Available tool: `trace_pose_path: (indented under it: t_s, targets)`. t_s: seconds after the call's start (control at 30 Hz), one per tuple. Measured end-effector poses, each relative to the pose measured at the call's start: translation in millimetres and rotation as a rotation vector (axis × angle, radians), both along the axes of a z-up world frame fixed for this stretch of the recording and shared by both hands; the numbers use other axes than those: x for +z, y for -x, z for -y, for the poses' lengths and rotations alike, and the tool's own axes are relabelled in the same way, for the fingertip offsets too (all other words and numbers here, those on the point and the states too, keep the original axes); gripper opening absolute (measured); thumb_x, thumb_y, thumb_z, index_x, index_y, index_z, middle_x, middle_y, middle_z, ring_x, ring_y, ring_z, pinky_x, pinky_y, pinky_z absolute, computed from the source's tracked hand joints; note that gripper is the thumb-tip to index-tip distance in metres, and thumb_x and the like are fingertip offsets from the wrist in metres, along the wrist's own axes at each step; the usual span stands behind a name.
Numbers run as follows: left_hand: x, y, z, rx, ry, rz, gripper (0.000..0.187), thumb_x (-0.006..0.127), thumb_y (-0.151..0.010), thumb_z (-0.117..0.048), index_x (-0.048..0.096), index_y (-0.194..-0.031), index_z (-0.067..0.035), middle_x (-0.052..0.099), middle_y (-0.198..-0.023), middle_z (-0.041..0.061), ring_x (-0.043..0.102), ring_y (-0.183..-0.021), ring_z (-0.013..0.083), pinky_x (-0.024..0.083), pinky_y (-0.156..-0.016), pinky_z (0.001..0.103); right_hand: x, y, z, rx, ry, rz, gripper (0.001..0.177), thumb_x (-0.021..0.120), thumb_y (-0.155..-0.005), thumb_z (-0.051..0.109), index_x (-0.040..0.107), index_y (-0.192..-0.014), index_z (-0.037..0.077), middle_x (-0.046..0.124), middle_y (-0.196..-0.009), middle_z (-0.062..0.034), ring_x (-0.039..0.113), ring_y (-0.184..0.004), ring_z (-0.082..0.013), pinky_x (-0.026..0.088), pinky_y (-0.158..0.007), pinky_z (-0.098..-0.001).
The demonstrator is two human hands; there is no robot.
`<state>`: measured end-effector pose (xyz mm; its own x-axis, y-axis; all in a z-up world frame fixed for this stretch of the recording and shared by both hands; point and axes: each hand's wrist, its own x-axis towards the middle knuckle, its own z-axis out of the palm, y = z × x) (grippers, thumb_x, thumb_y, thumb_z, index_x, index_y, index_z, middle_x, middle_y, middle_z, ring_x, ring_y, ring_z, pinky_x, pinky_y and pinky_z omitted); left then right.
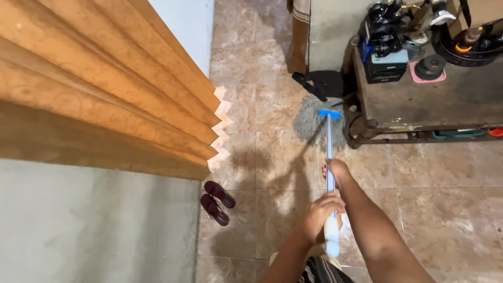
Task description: The person is mopping the tiled floor in a room containing a motorcycle and various electronics.
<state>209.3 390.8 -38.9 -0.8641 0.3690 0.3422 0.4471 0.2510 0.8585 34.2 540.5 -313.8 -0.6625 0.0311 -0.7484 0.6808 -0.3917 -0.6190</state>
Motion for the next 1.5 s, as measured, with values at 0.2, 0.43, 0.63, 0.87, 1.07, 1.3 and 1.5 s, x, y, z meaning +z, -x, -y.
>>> trace_pose_path:
  t_s: [0.2,0.43,0.63,0.87,1.07,1.3,1.5]
  targets:
    - [31,-65,-8,0.044,0.028,0.121,0.009,0.069,-0.086,-0.006,0.070,-0.095,-0.005,0.073,-0.108,0.010,0.068,-0.125,0.0326,0.058,-0.097,0.041,-6,-71,-8,0.031,-0.003,0.114,0.017,0.052,-0.102,0.018,0.055,-0.091,0.006,0.054,-0.064,-0.0056,0.049,-0.047,-0.0164,0.045,-0.043,-0.0311]
    - [104,-118,11,-0.099,0.151,0.149,0.006,0.070,-0.090,-0.009,0.069,-0.096,-0.006,0.074,-0.106,0.008,0.071,-0.118,0.0289,0.058,-0.100,0.039,60,-177,0,0.079,0.065,0.207,0.023,0.052,-0.100,0.024,0.058,-0.086,0.007,0.056,-0.063,-0.0066,0.052,-0.052,-0.0204,0.047,-0.049,-0.0351]
    - [122,-145,42,-0.327,0.129,0.185,0.012,0.071,-0.087,-0.006,0.067,-0.097,-0.007,0.073,-0.109,0.008,0.071,-0.120,0.0289,0.055,-0.107,0.038,94,-243,17,0.013,0.106,0.332,0.019,0.050,-0.099,0.023,0.054,-0.089,0.008,0.056,-0.063,-0.0082,0.051,-0.054,-0.0240,0.044,-0.049,-0.0401]
    - [95,-157,42,-0.077,-0.114,0.120,0.011,0.072,-0.092,0.000,0.065,-0.099,-0.006,0.075,-0.105,0.008,0.075,-0.110,0.0270,0.057,-0.117,0.042,82,-208,43,0.051,0.069,0.294,0.013,0.047,-0.099,0.021,0.051,-0.100,0.009,0.052,-0.061,-0.0074,0.049,-0.051,-0.0233,0.044,-0.047,-0.0397]
    - [11,-154,2,0.102,0.042,0.158,0.012,0.071,-0.093,-0.005,0.069,-0.104,-0.004,0.072,-0.108,0.013,0.069,-0.122,0.0338,0.055,-0.104,0.039,-21,-144,20,0.194,-0.008,0.079,0.017,0.050,-0.102,0.025,0.051,-0.097,0.009,0.053,-0.062,-0.0064,0.049,-0.048,-0.0205,0.044,-0.043,-0.0378]
    - [1,-205,-7,0.099,-0.051,0.026,0.009,0.069,-0.091,-0.001,0.066,-0.100,-0.001,0.071,-0.108,0.015,0.069,-0.116,0.0349,0.052,-0.117,0.043,10,-193,16,0.191,-0.147,0.076,0.023,0.054,-0.103,0.026,0.058,-0.103,0.004,0.058,-0.070,-0.0050,0.053,-0.052,-0.0162,0.046,-0.046,-0.0348]
    - [24,-272,-6,0.044,-0.003,0.036,0.012,0.071,-0.088,-0.001,0.068,-0.099,0.001,0.071,-0.109,0.016,0.066,-0.124,0.0375,0.052,-0.110,0.042,20,-266,14,0.165,-0.134,0.140,0.023,0.053,-0.102,0.027,0.057,-0.104,0.004,0.056,-0.068,-0.0059,0.052,-0.051,-0.0184,0.044,-0.046,-0.0376]
